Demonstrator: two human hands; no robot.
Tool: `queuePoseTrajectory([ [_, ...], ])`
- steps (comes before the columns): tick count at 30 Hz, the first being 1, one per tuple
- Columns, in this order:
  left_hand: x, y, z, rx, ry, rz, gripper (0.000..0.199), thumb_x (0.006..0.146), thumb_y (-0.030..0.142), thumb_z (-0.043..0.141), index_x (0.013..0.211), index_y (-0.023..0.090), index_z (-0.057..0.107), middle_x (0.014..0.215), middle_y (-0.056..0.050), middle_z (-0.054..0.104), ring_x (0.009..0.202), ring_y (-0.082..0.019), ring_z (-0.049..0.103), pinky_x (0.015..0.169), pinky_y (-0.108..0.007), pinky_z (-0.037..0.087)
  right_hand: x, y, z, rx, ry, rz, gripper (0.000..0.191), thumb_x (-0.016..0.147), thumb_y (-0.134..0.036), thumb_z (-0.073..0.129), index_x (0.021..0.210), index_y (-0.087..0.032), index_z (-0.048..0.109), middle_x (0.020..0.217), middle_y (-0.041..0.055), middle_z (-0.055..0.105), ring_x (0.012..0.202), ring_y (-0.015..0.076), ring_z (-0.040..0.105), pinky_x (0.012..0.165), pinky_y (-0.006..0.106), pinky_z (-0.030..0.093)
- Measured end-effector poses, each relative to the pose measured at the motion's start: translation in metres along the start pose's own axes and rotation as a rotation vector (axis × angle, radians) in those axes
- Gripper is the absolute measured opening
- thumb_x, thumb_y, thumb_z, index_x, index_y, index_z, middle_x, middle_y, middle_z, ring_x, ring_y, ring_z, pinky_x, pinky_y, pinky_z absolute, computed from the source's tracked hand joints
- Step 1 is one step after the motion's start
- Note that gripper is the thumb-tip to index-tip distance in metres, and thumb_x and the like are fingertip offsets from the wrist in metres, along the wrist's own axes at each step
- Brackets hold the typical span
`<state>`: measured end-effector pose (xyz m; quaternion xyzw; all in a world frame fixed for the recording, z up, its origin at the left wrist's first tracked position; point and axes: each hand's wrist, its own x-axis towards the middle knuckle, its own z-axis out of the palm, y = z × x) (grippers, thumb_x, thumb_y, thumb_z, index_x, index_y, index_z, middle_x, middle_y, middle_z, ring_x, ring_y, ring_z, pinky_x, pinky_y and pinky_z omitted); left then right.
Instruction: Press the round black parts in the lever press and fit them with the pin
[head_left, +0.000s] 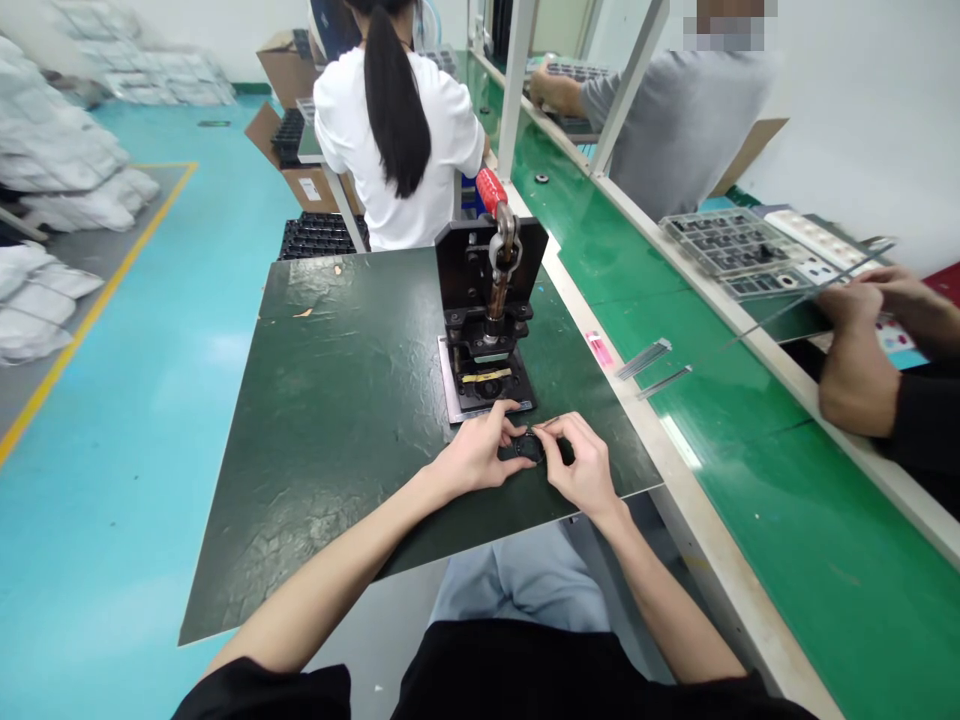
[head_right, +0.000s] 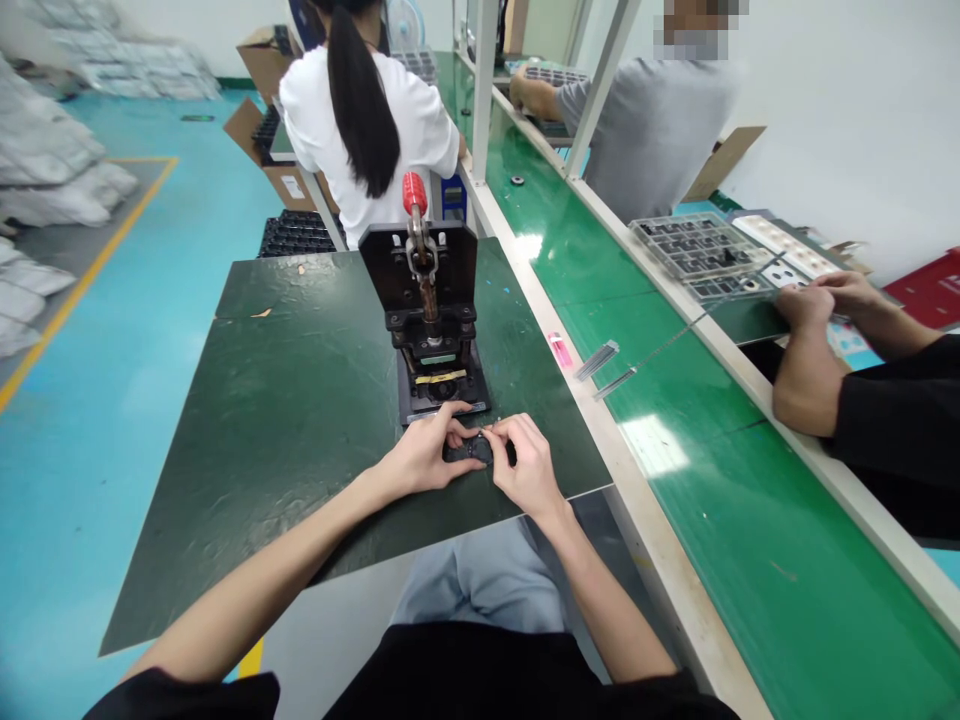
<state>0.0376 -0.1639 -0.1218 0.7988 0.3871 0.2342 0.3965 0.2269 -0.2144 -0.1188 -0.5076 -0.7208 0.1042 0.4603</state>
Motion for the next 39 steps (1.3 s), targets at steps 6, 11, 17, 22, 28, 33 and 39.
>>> queuePoseTrajectory([
  [6, 0.000, 0.000, -0.001, -0.002, 0.004, -0.005, 0.069, 0.075, 0.036, 0.086, 0.129, 0.022, 0.045, 0.097, -0.003, 0.076, 0.082, -0.022, 0.075, 0.077, -0.034, 0.059, 0.002, 0.000, -0.002, 0.024, -0.014, 0.039, 0.016, 0.101, -0.024, 0.059, 0.086, -0.022, 0.063, 0.081, 0.0042, 0.069, 0.074, 0.0171, 0.063, 0.069, 0.031, 0.055],
  [11, 0.001, 0.000, -0.001, 0.003, 0.009, -0.011, 0.069, 0.074, 0.036, 0.087, 0.128, 0.022, 0.045, 0.097, -0.002, 0.076, 0.083, -0.021, 0.075, 0.078, -0.034, 0.059, 0.003, 0.003, -0.001, 0.045, -0.059, 0.078, 0.022, 0.101, -0.029, 0.059, 0.081, -0.021, 0.065, 0.079, 0.0049, 0.069, 0.073, 0.0176, 0.062, 0.066, 0.031, 0.054],
  [17, 0.003, 0.002, -0.003, 0.003, 0.003, -0.044, 0.069, 0.072, 0.034, 0.090, 0.124, 0.022, 0.046, 0.101, -0.004, 0.078, 0.081, -0.020, 0.074, 0.076, -0.033, 0.060, 0.003, 0.015, 0.002, 0.240, 0.164, 0.322, 0.034, 0.098, -0.047, 0.063, 0.078, -0.020, 0.062, 0.076, 0.0036, 0.069, 0.066, 0.0151, 0.066, 0.063, 0.028, 0.057],
  [22, 0.000, 0.003, -0.005, 0.027, 0.006, -0.024, 0.069, 0.074, 0.034, 0.089, 0.128, 0.023, 0.047, 0.102, -0.004, 0.077, 0.082, -0.020, 0.074, 0.078, -0.034, 0.061, -0.009, 0.023, -0.016, 0.213, 0.345, 0.381, 0.026, 0.099, -0.043, 0.063, 0.096, -0.018, 0.070, 0.085, 0.0059, 0.073, 0.068, 0.0158, 0.070, 0.063, 0.029, 0.060],
  [28, -0.001, 0.008, -0.025, 0.071, 0.142, 0.112, 0.061, 0.082, 0.036, 0.083, 0.132, 0.024, 0.048, 0.110, -0.004, 0.078, 0.080, -0.015, 0.070, 0.078, -0.030, 0.059, -0.031, 0.032, -0.033, -0.169, 0.366, 0.201, 0.014, 0.100, -0.022, 0.059, 0.103, -0.020, 0.072, 0.090, 0.0072, 0.078, 0.077, 0.0195, 0.075, 0.075, 0.034, 0.062],
  [33, 0.004, 0.001, -0.052, 0.219, 0.505, 0.033, 0.045, 0.083, 0.042, 0.081, 0.116, 0.022, 0.058, 0.103, -0.003, 0.076, 0.071, -0.013, 0.065, 0.069, -0.027, 0.054, -0.027, 0.028, -0.029, -0.248, 0.344, 0.025, 0.026, 0.100, -0.012, 0.053, 0.119, -0.019, 0.070, 0.097, 0.0100, 0.078, 0.085, 0.0207, 0.075, 0.079, 0.035, 0.062],
  [39, 0.008, -0.013, -0.058, 0.198, 0.498, -0.005, 0.042, 0.077, 0.040, 0.084, 0.107, 0.023, 0.060, 0.096, -0.001, 0.077, 0.062, -0.011, 0.060, 0.059, -0.024, 0.051, -0.027, 0.026, -0.031, -0.342, 0.332, 0.085, 0.025, 0.101, -0.011, 0.051, 0.117, -0.016, 0.069, 0.097, 0.0100, 0.079, 0.087, 0.0194, 0.074, 0.081, 0.032, 0.060],
])
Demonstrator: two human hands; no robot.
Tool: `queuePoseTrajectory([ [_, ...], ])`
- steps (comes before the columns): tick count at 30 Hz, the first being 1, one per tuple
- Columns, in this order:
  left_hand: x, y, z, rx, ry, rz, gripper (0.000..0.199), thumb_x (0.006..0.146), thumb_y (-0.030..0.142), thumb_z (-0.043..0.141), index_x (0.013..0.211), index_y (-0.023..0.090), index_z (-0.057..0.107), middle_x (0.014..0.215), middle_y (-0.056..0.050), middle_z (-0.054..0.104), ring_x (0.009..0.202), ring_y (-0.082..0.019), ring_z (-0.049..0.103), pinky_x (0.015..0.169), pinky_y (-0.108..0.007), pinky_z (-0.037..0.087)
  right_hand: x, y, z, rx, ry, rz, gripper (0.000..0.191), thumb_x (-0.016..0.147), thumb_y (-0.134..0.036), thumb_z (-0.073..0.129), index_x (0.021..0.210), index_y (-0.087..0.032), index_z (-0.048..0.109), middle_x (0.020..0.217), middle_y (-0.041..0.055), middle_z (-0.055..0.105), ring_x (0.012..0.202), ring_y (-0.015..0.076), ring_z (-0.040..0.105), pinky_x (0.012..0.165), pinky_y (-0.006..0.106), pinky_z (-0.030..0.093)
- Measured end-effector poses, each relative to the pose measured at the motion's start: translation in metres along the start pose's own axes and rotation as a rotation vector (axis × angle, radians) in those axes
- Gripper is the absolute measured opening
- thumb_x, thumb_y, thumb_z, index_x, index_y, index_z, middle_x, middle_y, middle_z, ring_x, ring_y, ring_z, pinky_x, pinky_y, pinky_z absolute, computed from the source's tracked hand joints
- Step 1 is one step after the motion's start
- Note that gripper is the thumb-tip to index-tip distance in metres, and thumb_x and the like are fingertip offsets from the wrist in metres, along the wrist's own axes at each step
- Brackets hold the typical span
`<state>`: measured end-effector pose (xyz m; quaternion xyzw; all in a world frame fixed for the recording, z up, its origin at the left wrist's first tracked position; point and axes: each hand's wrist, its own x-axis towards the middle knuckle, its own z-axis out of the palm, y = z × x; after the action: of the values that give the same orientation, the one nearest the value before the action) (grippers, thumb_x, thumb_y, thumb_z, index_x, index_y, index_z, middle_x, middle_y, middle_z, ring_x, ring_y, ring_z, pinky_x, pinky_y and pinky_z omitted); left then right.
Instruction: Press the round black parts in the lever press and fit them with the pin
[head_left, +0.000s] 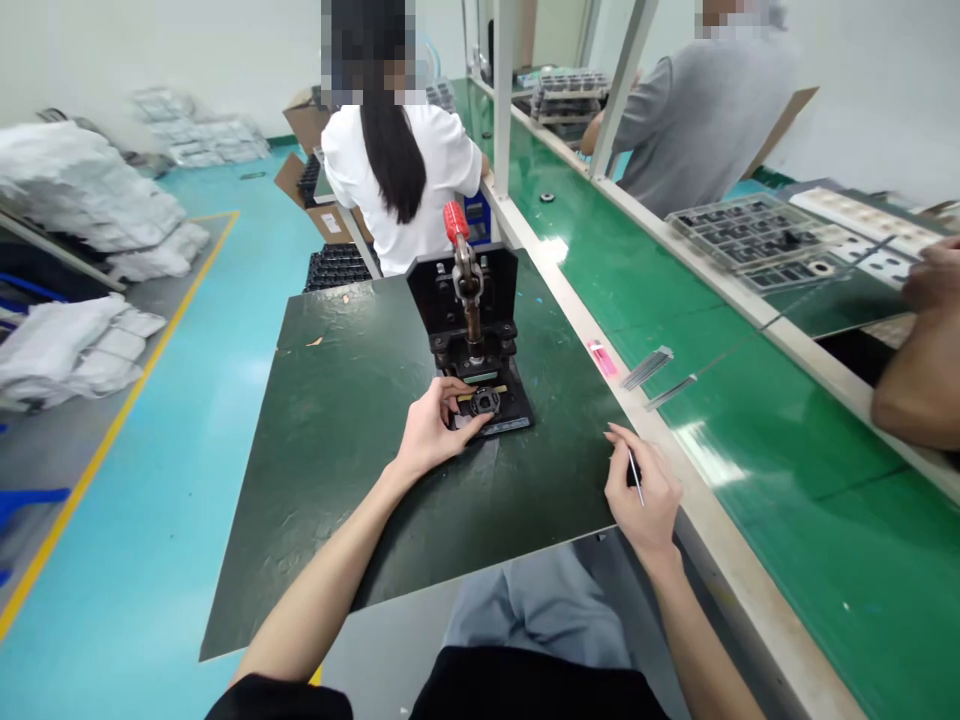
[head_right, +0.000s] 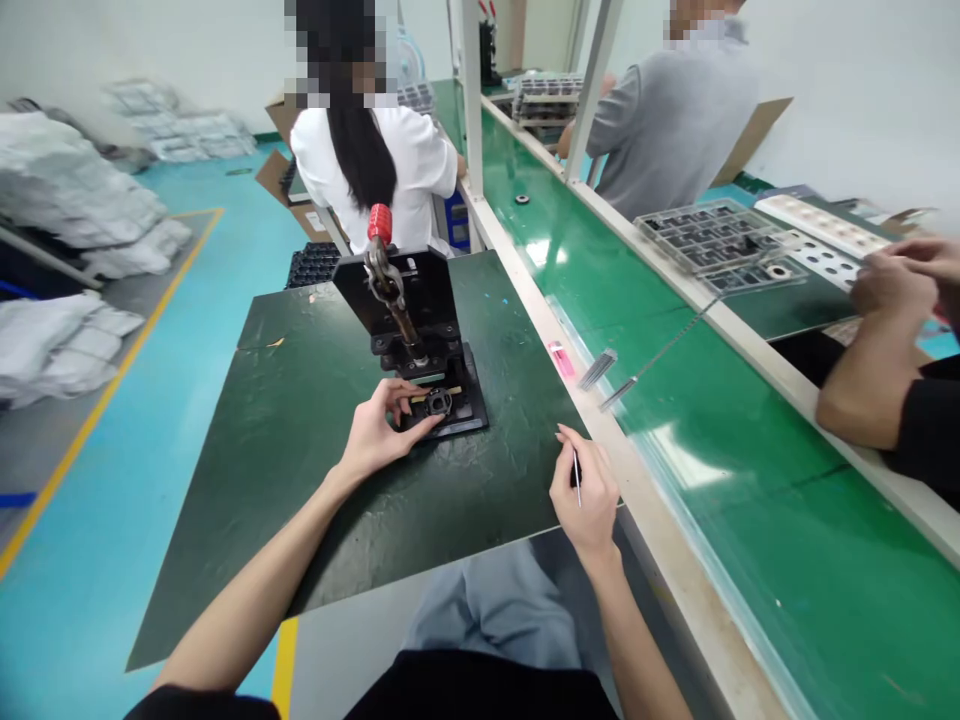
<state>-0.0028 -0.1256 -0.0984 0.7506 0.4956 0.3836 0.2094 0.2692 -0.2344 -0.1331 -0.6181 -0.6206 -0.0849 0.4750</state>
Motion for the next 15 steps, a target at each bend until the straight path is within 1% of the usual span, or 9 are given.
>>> queuePoseTrajectory([
  [4, 0.0004, -0.0013, 0.0012, -0.041, -0.014, -0.028, 0.043, 0.076, 0.040, 0.085, 0.107, 0.023, 0.059, 0.098, -0.002, 0.078, 0.064, -0.012, 0.062, 0.059, -0.025, 0.052, -0.0004, 0.0010, -0.0003, -0.012, -0.012, -0.011, 0.023, 0.101, -0.011, 0.051, 0.115, -0.016, 0.069, 0.096, 0.0097, 0.079, 0.086, 0.0194, 0.074, 0.079, 0.032, 0.060],
  [8, 0.0014, -0.0007, -0.0024, -0.044, -0.048, 0.007, 0.045, 0.077, 0.040, 0.085, 0.109, 0.023, 0.059, 0.101, -0.003, 0.078, 0.070, -0.014, 0.066, 0.064, -0.026, 0.054, -0.0005, 0.0015, 0.0002, -0.021, -0.015, -0.004, 0.023, 0.102, -0.012, 0.051, 0.114, -0.016, 0.069, 0.096, 0.0094, 0.079, 0.086, 0.0194, 0.074, 0.079, 0.032, 0.060],
  [11, 0.0025, -0.0006, -0.0041, -0.054, -0.056, 0.028, 0.048, 0.076, 0.041, 0.086, 0.111, 0.022, 0.059, 0.103, -0.004, 0.078, 0.071, -0.014, 0.066, 0.064, -0.026, 0.053, -0.0009, 0.0020, 0.0006, -0.030, -0.009, 0.007, 0.022, 0.102, -0.013, 0.051, 0.113, -0.016, 0.070, 0.095, 0.0094, 0.079, 0.086, 0.0193, 0.074, 0.080, 0.031, 0.059],
  [15, 0.0050, -0.0009, -0.0056, -0.068, -0.064, 0.039, 0.045, 0.075, 0.042, 0.085, 0.108, 0.022, 0.062, 0.097, -0.002, 0.076, 0.071, -0.013, 0.065, 0.063, -0.025, 0.052, -0.0013, 0.0028, 0.0010, -0.033, -0.002, 0.027, 0.022, 0.101, -0.014, 0.051, 0.113, -0.015, 0.070, 0.096, 0.0102, 0.079, 0.087, 0.0194, 0.074, 0.081, 0.032, 0.059],
])
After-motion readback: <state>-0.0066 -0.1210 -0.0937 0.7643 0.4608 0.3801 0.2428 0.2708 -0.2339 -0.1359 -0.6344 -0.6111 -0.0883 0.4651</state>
